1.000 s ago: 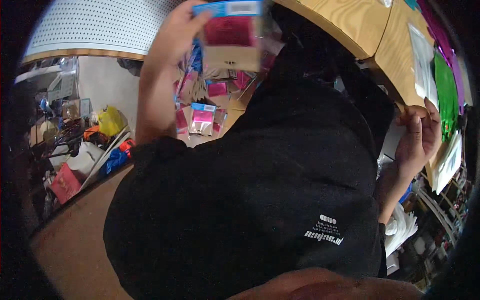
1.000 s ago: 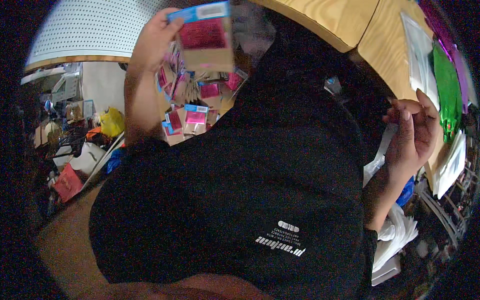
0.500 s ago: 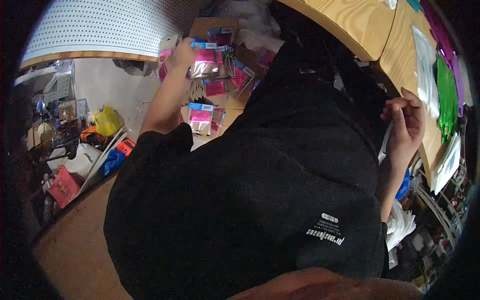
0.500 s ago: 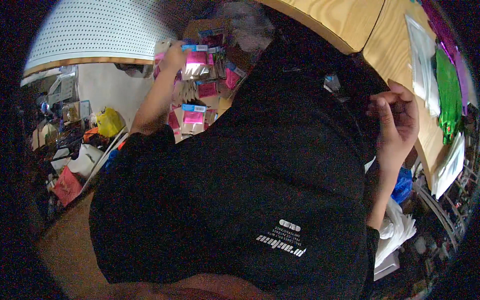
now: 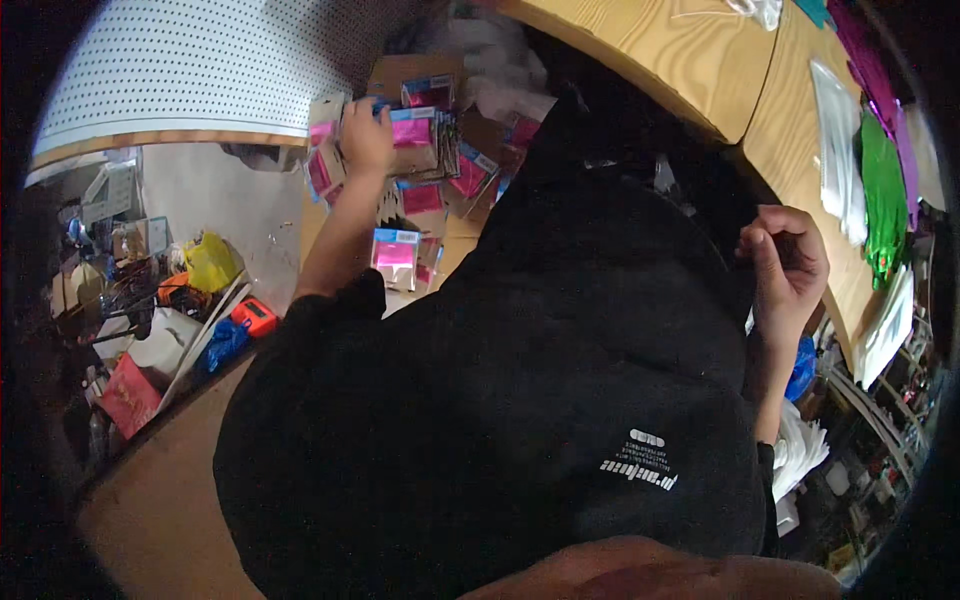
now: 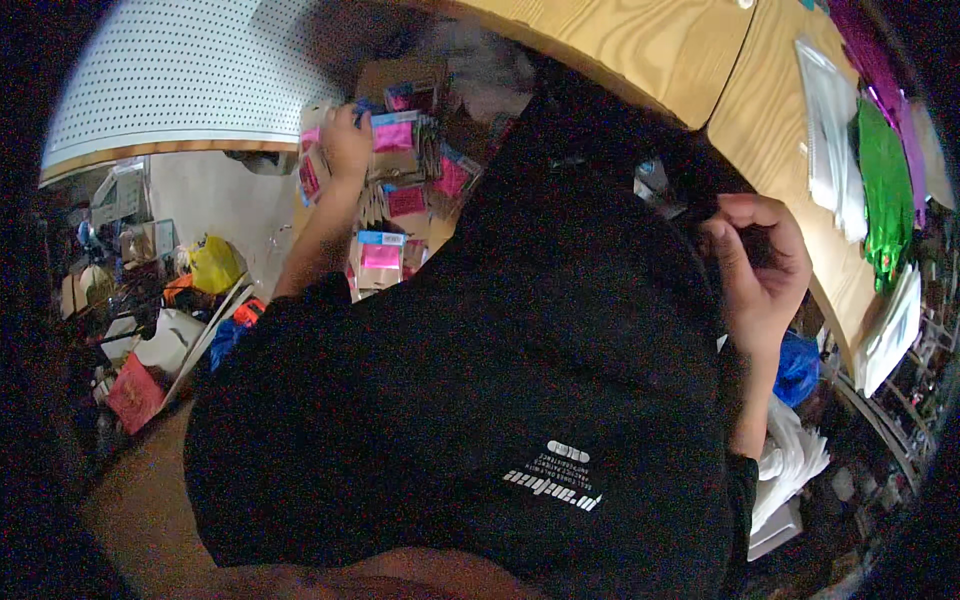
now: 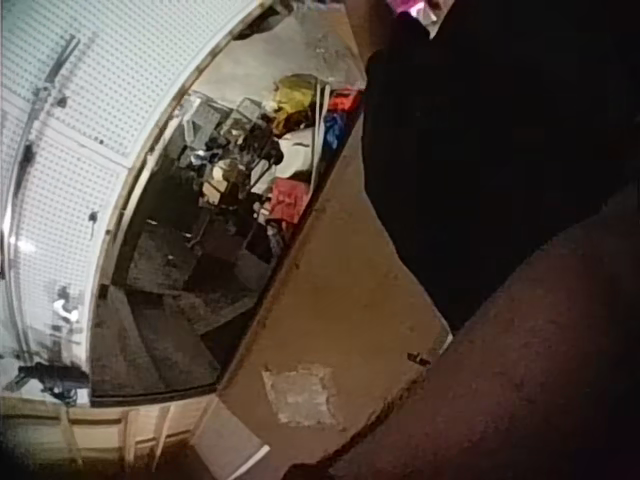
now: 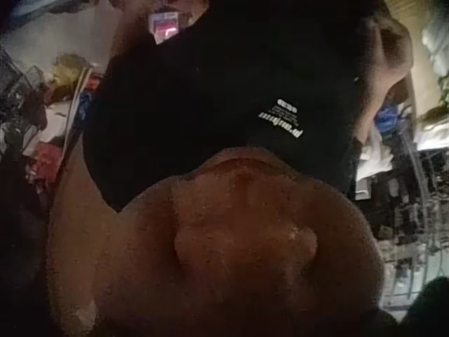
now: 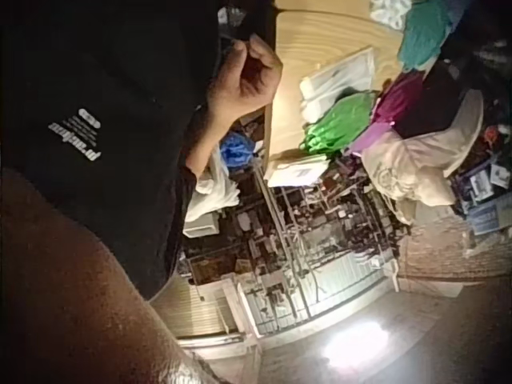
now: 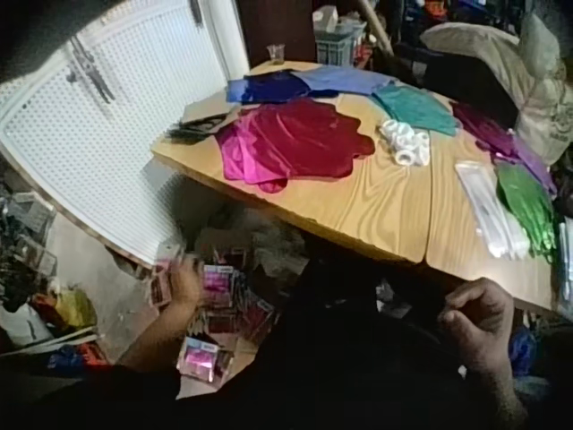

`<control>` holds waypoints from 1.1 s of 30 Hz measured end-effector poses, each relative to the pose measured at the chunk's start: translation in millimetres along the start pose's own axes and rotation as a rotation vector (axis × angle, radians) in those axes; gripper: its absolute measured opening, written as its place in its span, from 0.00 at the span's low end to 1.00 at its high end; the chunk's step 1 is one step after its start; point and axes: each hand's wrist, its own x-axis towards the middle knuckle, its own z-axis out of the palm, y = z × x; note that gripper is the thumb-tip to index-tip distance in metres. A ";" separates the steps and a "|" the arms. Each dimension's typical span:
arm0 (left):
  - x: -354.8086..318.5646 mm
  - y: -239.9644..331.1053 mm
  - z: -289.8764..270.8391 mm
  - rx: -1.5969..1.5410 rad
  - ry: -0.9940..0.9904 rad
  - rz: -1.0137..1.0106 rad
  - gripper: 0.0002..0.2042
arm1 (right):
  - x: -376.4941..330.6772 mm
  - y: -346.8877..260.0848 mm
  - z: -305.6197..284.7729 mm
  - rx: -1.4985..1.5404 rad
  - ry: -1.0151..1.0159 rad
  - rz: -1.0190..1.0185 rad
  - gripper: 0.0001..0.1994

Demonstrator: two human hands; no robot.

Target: The person is sorting and packing colored pentagonal plastic sheets into cardboard sleeves.

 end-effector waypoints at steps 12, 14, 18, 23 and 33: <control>96.7 156.5 -153.8 -0.530 0.618 0.420 0.15 | 46.8 -28.8 21.3 -0.228 -0.180 -0.304 0.08; 121.7 188.2 -190.9 -0.504 0.463 0.590 0.18 | 62.3 -42.3 28.3 -0.266 -0.192 -0.304 0.08; 160.5 243.3 -209.0 -0.391 0.111 0.802 0.23 | 96.8 -61.6 48.9 -0.355 -0.241 -0.306 0.08; 198.8 267.3 -175.2 -0.306 0.049 0.958 0.20 | 139.6 -60.7 66.2 -0.500 -0.250 -0.490 0.08; 215.8 267.2 -185.7 -0.352 -0.190 0.677 0.14 | 187.0 -47.6 71.9 -0.668 -0.138 -0.690 0.10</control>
